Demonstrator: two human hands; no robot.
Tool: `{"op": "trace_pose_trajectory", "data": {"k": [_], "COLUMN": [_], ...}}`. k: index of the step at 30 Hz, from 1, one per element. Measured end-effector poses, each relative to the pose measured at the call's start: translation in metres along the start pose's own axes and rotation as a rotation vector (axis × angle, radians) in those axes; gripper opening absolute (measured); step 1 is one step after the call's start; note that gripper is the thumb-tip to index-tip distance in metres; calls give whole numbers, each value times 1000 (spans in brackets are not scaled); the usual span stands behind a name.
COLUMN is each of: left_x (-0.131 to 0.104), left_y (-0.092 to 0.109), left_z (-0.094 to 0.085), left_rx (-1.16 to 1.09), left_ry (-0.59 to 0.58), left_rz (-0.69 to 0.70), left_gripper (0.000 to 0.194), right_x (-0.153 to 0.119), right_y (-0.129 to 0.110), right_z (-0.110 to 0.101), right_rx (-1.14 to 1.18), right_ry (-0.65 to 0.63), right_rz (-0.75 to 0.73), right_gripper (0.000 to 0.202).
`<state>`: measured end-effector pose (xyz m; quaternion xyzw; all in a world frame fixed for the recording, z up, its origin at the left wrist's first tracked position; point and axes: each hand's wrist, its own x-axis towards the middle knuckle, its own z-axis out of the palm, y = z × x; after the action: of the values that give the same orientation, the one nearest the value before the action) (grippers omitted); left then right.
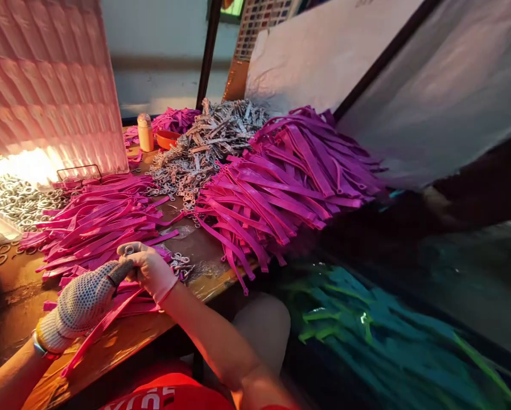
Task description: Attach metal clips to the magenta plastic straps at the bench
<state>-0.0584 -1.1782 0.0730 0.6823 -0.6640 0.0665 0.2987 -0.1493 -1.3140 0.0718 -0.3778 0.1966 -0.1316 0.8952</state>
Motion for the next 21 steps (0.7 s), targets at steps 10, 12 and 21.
{"op": "trace_pose_trajectory", "data": {"k": [10, 12, 21], "left_x": [23, 19, 11], "left_y": [13, 12, 35], "left_z": [-40, -34, 9], "left_rx": [-785, -1099, -1198], "left_ry": [70, 85, 219], "left_rz": [-559, -867, -990], "left_gripper": [42, 42, 42], "right_x": [-10, -15, -19], "right_y": [-37, -37, -8], "right_z": [0, -1, 2], "right_rx": [-468, -418, -479], "right_ry": [-70, -12, 125], "right_rz": [-210, -213, -344], "right_gripper": [21, 23, 25]}}
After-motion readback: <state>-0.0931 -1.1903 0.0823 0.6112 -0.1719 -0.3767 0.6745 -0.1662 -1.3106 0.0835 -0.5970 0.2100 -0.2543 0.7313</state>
